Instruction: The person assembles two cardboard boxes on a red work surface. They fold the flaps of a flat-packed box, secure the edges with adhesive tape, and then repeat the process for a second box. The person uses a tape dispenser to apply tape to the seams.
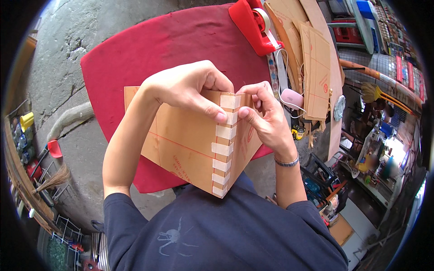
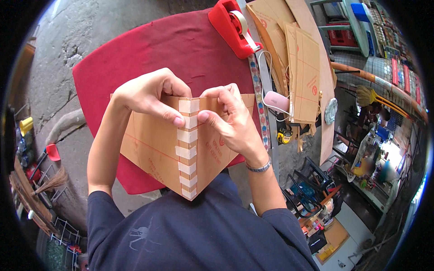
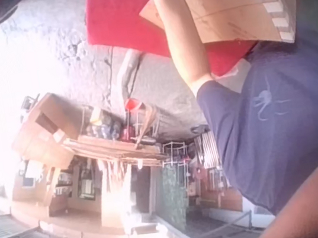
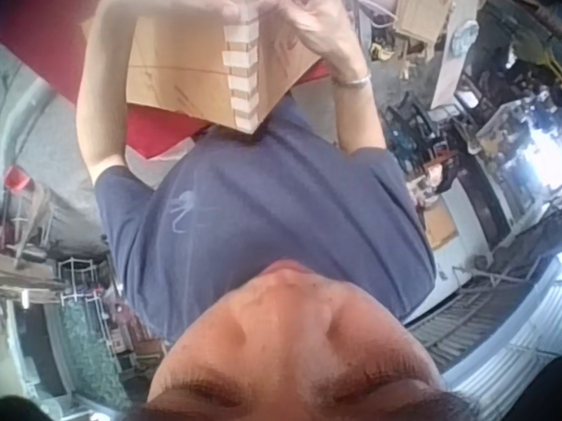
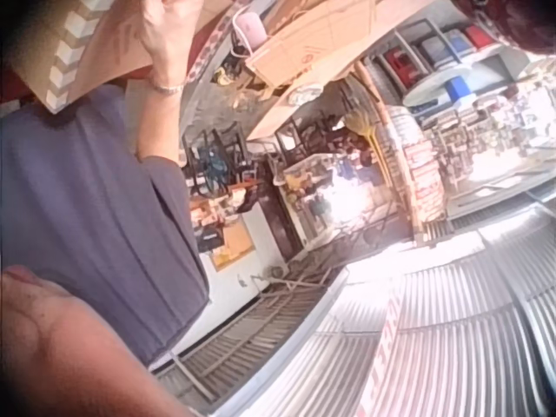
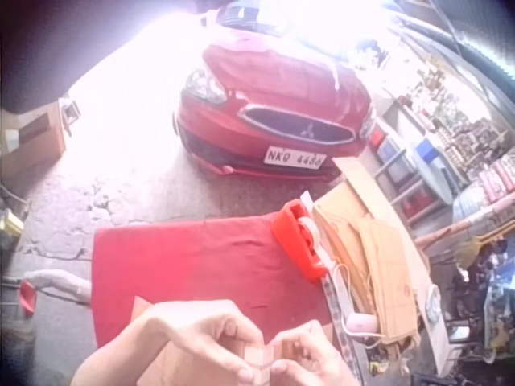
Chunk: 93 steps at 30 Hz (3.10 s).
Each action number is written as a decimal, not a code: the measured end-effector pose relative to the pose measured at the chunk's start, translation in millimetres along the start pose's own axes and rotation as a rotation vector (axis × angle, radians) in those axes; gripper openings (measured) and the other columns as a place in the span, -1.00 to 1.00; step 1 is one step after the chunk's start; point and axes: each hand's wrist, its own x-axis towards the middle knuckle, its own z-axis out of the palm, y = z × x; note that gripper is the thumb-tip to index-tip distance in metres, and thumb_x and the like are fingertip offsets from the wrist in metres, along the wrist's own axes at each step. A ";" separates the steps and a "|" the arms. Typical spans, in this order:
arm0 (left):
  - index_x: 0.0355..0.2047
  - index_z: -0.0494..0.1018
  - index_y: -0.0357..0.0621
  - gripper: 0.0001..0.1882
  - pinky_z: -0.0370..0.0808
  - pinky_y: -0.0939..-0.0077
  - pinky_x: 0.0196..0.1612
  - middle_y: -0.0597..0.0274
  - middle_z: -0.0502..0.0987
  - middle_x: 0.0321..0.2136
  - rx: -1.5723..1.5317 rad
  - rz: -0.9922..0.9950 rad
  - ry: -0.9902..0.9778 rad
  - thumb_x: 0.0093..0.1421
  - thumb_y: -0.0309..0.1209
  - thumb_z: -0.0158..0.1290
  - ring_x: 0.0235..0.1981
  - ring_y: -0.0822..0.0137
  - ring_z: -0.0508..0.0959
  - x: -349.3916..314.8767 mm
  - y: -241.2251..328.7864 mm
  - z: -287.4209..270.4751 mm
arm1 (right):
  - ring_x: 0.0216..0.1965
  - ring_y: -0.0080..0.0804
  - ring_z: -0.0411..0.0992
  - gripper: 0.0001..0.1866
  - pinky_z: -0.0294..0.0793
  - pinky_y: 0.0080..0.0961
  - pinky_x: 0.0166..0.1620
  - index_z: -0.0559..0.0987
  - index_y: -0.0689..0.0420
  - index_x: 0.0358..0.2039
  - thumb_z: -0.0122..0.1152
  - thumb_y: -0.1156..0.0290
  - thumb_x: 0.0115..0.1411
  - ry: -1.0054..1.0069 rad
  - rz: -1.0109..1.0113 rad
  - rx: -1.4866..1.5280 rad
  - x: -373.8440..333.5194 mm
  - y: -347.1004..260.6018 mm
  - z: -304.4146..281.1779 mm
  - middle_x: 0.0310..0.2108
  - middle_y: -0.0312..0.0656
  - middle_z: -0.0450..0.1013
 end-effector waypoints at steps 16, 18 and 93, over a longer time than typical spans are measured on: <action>0.30 0.12 -0.08 0.28 0.25 0.07 0.25 -0.05 0.18 0.29 0.935 -0.029 1.229 -0.40 0.12 0.49 0.28 -0.04 0.24 -161.0 -161.2 208.1 | 0.27 0.05 0.14 0.01 0.19 -0.09 0.27 0.38 0.05 0.25 0.25 -0.41 -0.06 0.199 -0.353 -0.359 -130.0 67.3 21.4 0.29 0.11 0.10; 0.29 0.14 -0.01 0.18 0.23 0.03 0.27 -0.05 0.17 0.30 1.000 0.040 1.225 -0.31 0.04 0.48 0.30 -0.05 0.22 -139.4 -157.1 213.2 | 0.28 0.02 0.12 -0.05 0.15 -0.08 0.29 0.45 0.00 0.21 0.10 -0.47 0.00 0.204 -0.393 -0.341 -108.8 30.8 33.8 0.29 0.11 0.09; 0.25 0.25 -0.31 -0.54 0.21 0.40 0.30 0.09 0.37 0.21 0.224 0.192 1.086 0.38 -0.43 -0.13 0.24 0.30 0.34 -89.2 -26.1 7.9 | -0.12 -0.06 0.53 -0.69 0.51 -0.30 -0.06 0.50 0.21 0.02 0.13 0.49 0.27 -0.029 -0.338 -0.443 60.1 -10.9 3.1 -0.15 0.01 0.53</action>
